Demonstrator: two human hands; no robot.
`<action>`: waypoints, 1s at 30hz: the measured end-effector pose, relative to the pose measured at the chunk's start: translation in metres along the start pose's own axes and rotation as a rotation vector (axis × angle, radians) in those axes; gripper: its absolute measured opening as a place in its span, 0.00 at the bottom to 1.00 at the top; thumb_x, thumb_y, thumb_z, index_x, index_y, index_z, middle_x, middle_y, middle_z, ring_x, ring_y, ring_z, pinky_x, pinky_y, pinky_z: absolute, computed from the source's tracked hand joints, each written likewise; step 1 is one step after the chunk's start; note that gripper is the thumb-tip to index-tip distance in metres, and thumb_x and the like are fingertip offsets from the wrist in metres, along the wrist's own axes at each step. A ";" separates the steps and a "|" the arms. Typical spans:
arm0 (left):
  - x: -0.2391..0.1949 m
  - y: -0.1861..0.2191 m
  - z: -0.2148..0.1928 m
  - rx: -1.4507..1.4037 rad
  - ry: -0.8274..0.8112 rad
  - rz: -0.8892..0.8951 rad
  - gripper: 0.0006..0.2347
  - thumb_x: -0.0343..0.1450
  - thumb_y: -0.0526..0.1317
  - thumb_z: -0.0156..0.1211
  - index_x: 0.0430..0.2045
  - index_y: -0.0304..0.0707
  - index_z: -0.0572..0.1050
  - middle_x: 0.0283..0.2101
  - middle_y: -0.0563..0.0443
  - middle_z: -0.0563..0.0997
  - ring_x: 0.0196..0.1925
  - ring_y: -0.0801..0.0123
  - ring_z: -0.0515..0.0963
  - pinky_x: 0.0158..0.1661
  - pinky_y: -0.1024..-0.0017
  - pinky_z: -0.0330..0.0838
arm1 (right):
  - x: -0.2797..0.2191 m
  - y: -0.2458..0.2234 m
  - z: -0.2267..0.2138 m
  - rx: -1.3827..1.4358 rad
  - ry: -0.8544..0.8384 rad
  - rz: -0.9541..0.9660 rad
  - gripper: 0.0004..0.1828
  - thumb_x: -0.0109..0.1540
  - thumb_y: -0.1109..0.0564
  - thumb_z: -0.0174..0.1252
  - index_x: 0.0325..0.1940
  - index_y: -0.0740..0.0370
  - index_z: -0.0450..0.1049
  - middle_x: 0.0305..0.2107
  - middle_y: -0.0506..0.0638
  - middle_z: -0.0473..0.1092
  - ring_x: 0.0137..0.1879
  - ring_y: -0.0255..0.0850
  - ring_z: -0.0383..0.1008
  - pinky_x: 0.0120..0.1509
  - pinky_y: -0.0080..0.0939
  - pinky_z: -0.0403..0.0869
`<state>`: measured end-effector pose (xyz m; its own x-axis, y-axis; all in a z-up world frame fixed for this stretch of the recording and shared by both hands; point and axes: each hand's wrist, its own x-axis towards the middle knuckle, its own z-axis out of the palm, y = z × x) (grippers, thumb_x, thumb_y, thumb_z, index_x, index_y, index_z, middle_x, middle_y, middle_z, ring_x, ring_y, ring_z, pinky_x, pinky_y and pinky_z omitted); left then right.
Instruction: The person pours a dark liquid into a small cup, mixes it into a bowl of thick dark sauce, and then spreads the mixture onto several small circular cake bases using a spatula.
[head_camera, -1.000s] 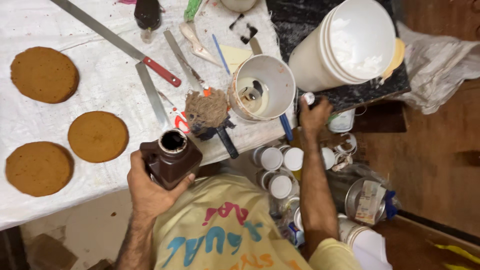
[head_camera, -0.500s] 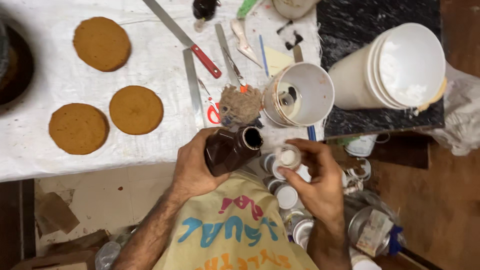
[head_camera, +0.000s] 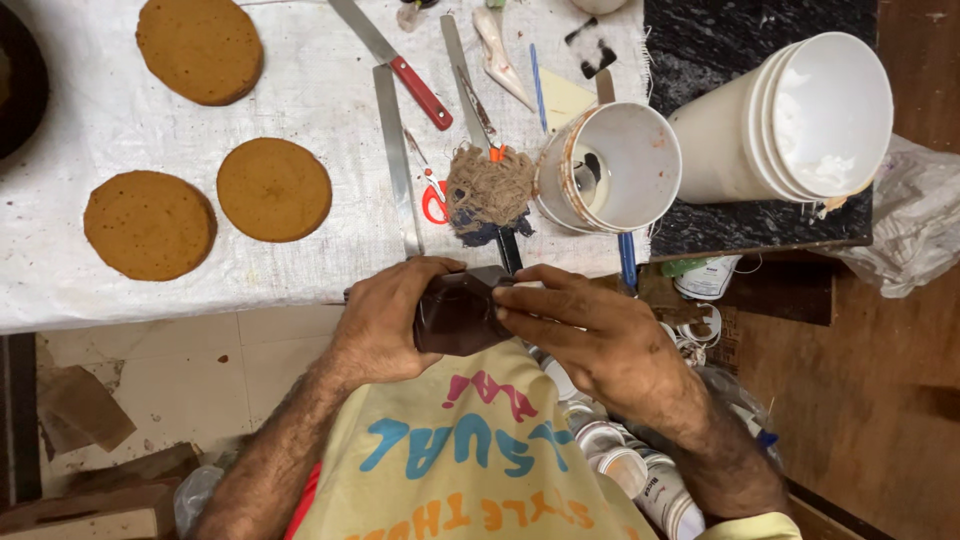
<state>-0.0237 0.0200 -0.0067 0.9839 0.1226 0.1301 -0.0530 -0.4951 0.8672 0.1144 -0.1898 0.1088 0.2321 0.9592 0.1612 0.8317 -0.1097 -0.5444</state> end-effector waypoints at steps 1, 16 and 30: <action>-0.002 0.000 -0.001 -0.009 -0.009 -0.022 0.30 0.56 0.38 0.75 0.52 0.36 0.70 0.48 0.43 0.81 0.50 0.49 0.83 0.49 0.58 0.77 | -0.001 -0.001 0.003 -0.015 -0.006 0.005 0.24 0.56 0.64 0.64 0.58 0.62 0.77 0.57 0.56 0.74 0.63 0.52 0.77 0.68 0.48 0.78; -0.011 0.002 0.003 -0.054 0.038 -0.189 0.28 0.56 0.38 0.75 0.52 0.37 0.73 0.49 0.42 0.83 0.51 0.51 0.83 0.50 0.60 0.78 | 0.097 -0.015 0.021 0.101 0.320 0.306 0.06 0.67 0.60 0.61 0.48 0.64 0.76 0.35 0.54 0.68 0.41 0.47 0.71 0.49 0.45 0.70; -0.018 0.002 -0.018 -0.102 0.083 -0.134 0.30 0.58 0.45 0.80 0.51 0.35 0.71 0.50 0.42 0.82 0.50 0.54 0.85 0.49 0.61 0.80 | 0.039 -0.019 -0.006 -0.131 -0.227 -0.119 0.28 0.54 0.57 0.61 0.60 0.54 0.73 0.57 0.59 0.68 0.61 0.53 0.71 0.57 0.48 0.78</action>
<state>-0.0445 0.0320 0.0012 0.9661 0.2541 0.0455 0.0566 -0.3805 0.9231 0.1108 -0.1523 0.1301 0.0225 0.9995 0.0208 0.9079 -0.0118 -0.4189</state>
